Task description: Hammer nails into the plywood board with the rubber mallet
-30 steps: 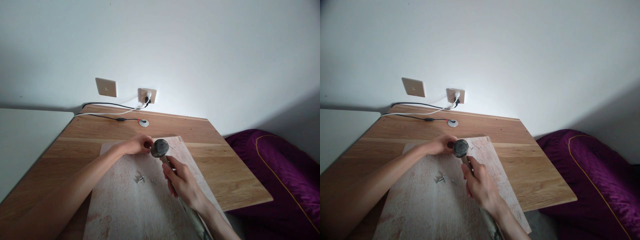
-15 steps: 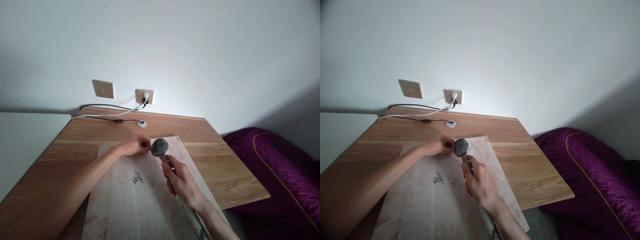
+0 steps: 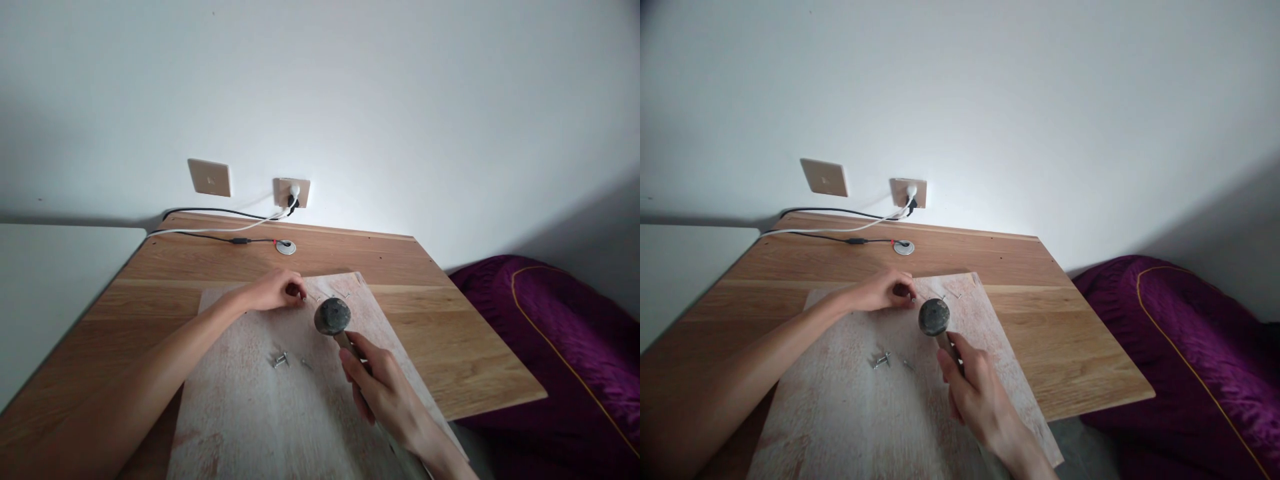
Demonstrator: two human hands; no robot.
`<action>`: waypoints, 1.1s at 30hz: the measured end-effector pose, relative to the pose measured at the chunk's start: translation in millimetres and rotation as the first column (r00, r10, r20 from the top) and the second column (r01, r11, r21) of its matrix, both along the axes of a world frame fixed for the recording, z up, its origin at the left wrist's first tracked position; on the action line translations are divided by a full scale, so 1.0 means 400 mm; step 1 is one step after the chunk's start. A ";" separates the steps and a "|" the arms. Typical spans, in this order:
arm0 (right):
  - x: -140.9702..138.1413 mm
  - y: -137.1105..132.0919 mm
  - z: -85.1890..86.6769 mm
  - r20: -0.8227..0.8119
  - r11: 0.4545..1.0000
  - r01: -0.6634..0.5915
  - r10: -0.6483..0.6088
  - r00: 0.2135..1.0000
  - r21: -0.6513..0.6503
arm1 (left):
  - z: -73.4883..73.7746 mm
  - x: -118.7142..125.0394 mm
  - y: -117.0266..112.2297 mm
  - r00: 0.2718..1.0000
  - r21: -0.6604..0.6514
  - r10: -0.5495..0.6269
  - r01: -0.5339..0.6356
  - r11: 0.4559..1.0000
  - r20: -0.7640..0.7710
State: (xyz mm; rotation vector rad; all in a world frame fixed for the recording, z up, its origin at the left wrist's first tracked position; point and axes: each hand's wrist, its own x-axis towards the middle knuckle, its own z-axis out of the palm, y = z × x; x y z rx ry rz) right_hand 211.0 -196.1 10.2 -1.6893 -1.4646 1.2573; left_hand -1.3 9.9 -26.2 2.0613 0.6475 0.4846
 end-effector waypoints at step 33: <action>0.033 -0.038 -0.067 -0.015 0.995 0.102 -0.103 0.995 -0.018 | 0.047 -0.106 -0.228 0.983 0.103 -0.029 0.048 0.994 -0.181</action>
